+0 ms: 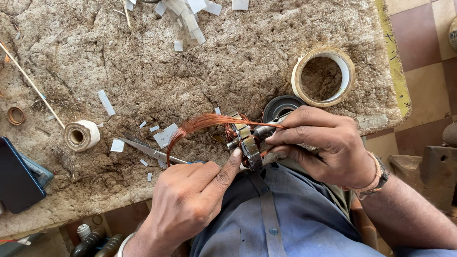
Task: The person cuts small pieces of white tape and places them between the copper windings on a motor armature. They then continue to wind additional copper wire around the armature slots, using both hands to guide and secure the wire.
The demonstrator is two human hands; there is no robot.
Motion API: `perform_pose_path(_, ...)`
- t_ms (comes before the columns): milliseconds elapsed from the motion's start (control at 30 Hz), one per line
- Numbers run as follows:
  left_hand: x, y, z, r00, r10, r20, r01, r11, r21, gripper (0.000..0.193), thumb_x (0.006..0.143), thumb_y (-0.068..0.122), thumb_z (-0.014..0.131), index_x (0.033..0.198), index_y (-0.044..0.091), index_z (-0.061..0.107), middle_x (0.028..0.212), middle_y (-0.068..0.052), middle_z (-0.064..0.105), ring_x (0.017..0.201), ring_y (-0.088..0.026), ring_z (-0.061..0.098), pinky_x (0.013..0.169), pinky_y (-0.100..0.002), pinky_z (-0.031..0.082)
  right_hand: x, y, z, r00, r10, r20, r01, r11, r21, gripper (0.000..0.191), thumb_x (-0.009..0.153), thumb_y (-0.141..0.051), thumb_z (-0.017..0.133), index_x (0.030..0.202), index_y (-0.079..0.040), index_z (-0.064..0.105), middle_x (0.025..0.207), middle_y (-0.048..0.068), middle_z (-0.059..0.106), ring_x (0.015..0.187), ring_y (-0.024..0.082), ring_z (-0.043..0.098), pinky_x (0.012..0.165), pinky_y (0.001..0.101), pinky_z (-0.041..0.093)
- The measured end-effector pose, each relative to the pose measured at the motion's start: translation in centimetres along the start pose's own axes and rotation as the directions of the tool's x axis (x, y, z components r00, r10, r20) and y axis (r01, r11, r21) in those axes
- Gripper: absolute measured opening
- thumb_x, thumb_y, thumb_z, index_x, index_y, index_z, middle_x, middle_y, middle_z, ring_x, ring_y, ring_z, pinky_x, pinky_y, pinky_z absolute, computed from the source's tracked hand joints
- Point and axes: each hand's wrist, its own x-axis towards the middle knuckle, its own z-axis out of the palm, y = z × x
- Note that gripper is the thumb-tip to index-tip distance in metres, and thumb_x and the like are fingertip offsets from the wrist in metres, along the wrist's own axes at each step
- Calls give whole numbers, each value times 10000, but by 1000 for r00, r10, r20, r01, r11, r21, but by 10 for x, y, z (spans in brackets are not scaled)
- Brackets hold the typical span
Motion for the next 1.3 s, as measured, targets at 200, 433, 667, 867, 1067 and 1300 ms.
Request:
perform_pose_path(200, -2, 0, -1, 1000, 19, 22, -20, 999, 27, 581, 713, -4, 726, 1293, 13, 711, 683, -5, 462, 559, -152, 529, 488, -350, 419, -11, 5, 3, 980, 191, -56, -175, 959, 221, 184, 833, 32, 803, 977, -68, 746, 1047, 57, 761, 975, 138, 764, 844, 260, 641)
perform_pose_path(433, -1, 5, 1, 1000, 18, 14, -19, 999, 51, 565, 731, -16, 721, 1295, 18, 712, 672, -12, 440, 549, -156, 504, 482, -355, 396, -22, -7, 14, 803, 596, 0, -441, 593, 674, 274, 940, 76, 663, 1211, 41, 649, 1087, 113, 733, 983, 145, 728, 837, 287, 651)
perform_pose_path(667, -1, 3, -1, 1000, 16, 10, -16, 997, 70, 565, 732, -20, 717, 1296, 9, 714, 679, -12, 456, 549, -158, 510, 483, -357, 401, -25, -27, 12, 869, 490, 70, -387, 586, 712, 331, 934, 21, 658, 1262, 63, 642, 1166, 81, 676, 1001, 127, 691, 834, 287, 643)
perform_pose_path(867, 3, 7, 0, 1000, 20, 7, -20, 998, 61, 550, 720, -20, 718, 1269, 6, 719, 673, -14, 462, 562, -165, 528, 499, -362, 416, -31, -17, 31, 805, 593, 33, -452, 575, 683, 173, 952, -15, 733, 1101, 71, 718, 962, 83, 735, 826, 120, 705, 726, 266, 608)
perform_pose_path(1067, 0, 7, -1, 1000, 6, 6, -6, 999, 49, 516, 752, -22, 738, 1267, 10, 721, 674, -6, 480, 549, -153, 526, 485, -358, 410, -32, -7, 37, 766, 638, 77, -489, 501, 714, 178, 950, -49, 703, 1091, 59, 704, 916, 71, 754, 779, 112, 719, 693, 257, 611)
perform_pose_path(1300, -1, 5, -2, 1000, 2, 12, -2, 1000, 4, 557, 741, -17, 741, 1296, 23, 708, 675, -7, 492, 545, -159, 532, 474, -359, 414, -25, -6, 39, 741, 666, 89, -475, 426, 770, 153, 959, -39, 696, 1073, 63, 703, 894, 96, 751, 751, 128, 721, 648, 273, 609)
